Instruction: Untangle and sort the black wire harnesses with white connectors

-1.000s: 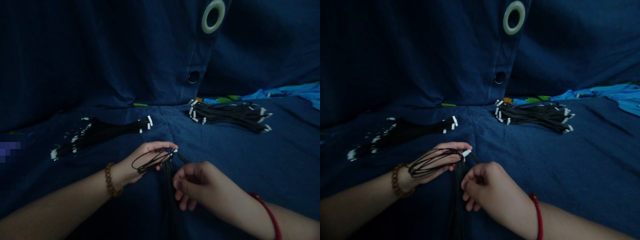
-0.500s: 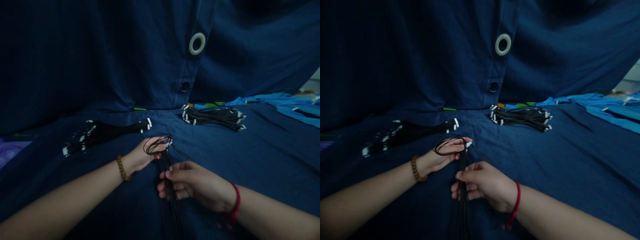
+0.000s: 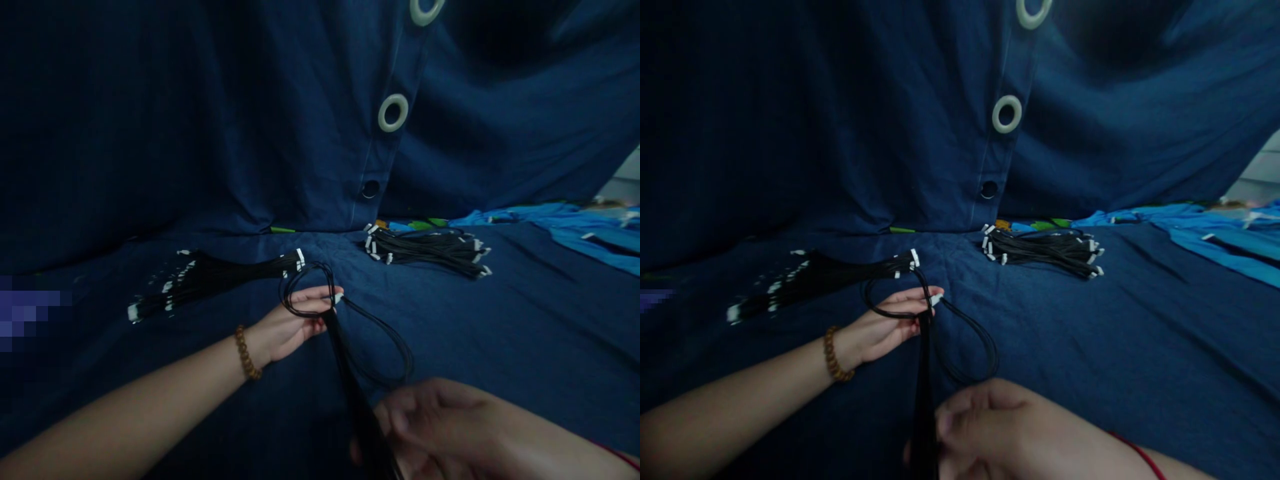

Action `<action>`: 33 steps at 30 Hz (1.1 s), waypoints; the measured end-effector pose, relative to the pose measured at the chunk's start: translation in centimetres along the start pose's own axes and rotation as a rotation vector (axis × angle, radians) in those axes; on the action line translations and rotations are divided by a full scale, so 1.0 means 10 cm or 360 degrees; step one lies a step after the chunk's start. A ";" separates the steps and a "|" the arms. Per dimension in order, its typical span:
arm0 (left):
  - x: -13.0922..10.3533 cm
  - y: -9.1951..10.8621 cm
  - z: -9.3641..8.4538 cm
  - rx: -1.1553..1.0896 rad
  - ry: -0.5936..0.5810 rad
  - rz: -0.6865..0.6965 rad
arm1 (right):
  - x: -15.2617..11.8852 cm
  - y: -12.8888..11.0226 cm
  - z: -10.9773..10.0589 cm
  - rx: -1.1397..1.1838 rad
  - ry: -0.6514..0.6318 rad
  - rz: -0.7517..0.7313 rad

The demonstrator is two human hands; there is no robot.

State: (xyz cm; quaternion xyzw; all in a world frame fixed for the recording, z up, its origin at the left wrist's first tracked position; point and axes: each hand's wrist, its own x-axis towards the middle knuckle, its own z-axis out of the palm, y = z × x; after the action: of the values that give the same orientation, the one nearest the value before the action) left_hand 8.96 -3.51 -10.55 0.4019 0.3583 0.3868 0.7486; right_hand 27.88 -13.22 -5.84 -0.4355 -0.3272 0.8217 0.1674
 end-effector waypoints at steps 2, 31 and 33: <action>-0.02 0.00 0.05 0.0020 -0.0015 -0.0008 | 0.16 -0.12 0.01 -0.0204 0.0118 -0.0093; 0.03 0.03 0.03 -0.0050 -0.0082 -0.0180 | 0.14 -0.87 -0.62 -0.0219 0.0214 -0.1252; 0.02 0.05 0.04 -0.0017 -0.0096 -0.0197 | 0.05 -0.93 -0.69 -0.0196 0.0512 -0.1592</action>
State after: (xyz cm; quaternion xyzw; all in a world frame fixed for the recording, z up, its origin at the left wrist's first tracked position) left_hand 9.22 -3.24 -10.01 0.3863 0.3577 0.3294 0.7838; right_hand 33.21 -3.46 -2.64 -0.3558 -0.5128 0.5435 0.5613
